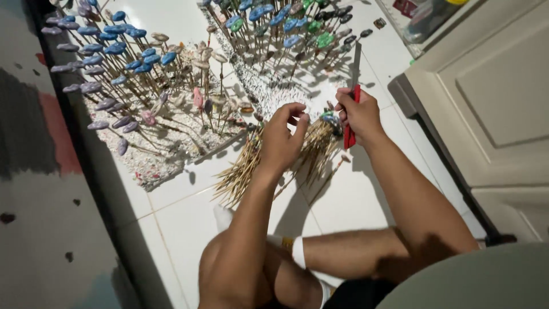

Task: Trimming small colorful fishing lures attached to wooden sticks using scissors

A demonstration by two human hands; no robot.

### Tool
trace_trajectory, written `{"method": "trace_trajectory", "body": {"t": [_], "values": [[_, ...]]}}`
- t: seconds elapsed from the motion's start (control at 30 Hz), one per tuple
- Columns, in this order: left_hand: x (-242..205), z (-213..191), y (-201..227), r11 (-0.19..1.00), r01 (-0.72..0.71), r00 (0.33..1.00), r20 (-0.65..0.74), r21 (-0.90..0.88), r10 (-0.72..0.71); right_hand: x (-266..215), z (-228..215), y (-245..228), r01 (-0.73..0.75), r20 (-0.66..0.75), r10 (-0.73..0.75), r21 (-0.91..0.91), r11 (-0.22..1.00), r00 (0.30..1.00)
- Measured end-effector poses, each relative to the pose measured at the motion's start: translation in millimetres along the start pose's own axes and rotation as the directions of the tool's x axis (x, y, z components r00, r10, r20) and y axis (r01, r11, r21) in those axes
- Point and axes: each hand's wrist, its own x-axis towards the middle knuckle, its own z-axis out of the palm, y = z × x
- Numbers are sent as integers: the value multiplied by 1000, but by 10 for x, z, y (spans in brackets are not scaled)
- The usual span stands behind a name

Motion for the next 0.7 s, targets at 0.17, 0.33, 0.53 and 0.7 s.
{"method": "trace_trajectory", "body": {"t": [0.17,0.33,0.53,0.7], "values": [[163,63,-87,1000,-17,999,-44,1,17,773,154,26,56,-95,-58,-24,998,994],[167,70,-285,1000,-10,998,-67,27,12,1417,366,96,116,-140,-122,-52,992,982],[158,35,-148,1000,-19,998,-66,16,20,1570,514,6,170,-195,-170,-17,985,966],[160,14,-41,995,61,995,79,80,-67,1279,416,-409,63,-157,-65,-20,998,986]]}}
